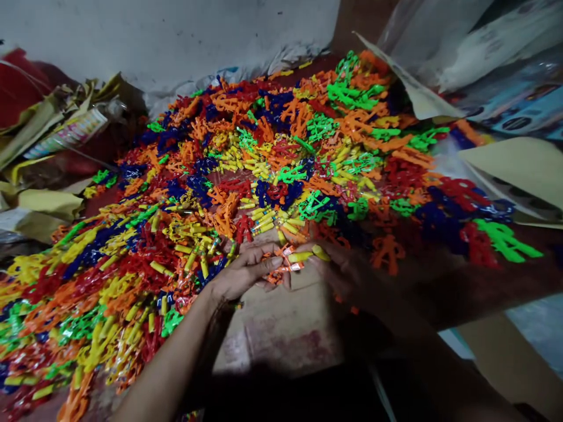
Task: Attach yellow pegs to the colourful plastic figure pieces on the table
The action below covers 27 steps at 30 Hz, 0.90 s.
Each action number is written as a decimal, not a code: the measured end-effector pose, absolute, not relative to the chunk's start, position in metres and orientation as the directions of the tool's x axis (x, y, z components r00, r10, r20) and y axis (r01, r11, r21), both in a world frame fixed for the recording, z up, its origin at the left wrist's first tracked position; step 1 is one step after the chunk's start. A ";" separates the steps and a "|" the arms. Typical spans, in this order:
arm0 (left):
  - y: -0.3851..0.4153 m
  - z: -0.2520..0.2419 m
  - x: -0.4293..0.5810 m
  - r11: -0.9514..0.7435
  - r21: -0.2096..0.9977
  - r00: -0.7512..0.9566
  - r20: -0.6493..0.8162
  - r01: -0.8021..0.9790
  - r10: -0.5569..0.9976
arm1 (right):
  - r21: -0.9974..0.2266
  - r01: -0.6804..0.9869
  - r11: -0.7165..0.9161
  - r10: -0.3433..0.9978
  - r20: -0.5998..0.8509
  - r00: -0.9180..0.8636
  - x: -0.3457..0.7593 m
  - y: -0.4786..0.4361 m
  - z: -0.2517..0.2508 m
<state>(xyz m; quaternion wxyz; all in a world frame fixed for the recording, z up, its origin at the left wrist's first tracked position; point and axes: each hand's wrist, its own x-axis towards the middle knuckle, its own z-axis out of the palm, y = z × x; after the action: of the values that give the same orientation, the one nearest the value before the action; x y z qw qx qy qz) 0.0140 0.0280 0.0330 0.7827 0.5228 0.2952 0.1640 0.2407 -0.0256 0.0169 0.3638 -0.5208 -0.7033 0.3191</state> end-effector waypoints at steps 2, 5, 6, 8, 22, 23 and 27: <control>0.026 0.033 0.014 0.382 0.921 0.785 -0.288 0.071 0.549 | -0.854 0.474 0.213 0.972 0.135 -0.194 0.241 -0.028 0.016; 0.024 0.031 0.013 0.356 0.931 0.810 -0.275 0.088 0.518 | -0.893 0.417 0.169 0.973 0.085 -0.214 0.242 -0.029 0.017; 0.024 0.031 0.014 0.347 0.933 0.816 -0.270 0.091 0.512 | -0.906 0.392 0.163 0.970 0.075 -0.230 0.242 -0.029 0.017; 0.023 0.030 0.014 0.337 0.936 0.820 -0.270 0.100 0.505 | -0.938 0.317 0.139 0.959 0.048 -0.280 0.241 -0.029 0.015; 0.011 0.047 0.023 0.137 0.872 0.650 -0.447 0.469 0.615 | -0.793 0.582 0.178 0.956 0.000 -0.292 0.234 -0.028 0.006; 0.010 0.051 0.017 0.119 0.857 0.647 -0.463 0.502 0.606 | -0.806 0.555 0.207 0.947 0.023 -0.319 0.230 -0.028 0.007; 0.006 0.079 -0.021 -0.138 0.539 0.467 -0.540 0.831 0.700 | -0.838 0.458 0.298 0.927 0.140 -0.348 0.220 -0.024 0.006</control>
<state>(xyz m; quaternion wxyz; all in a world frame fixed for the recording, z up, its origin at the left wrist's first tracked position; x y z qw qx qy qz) -0.0208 0.0064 0.0793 0.4134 0.7501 0.5102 -0.0791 0.2200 -0.0243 0.0060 0.3249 -0.4697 -0.7372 0.3610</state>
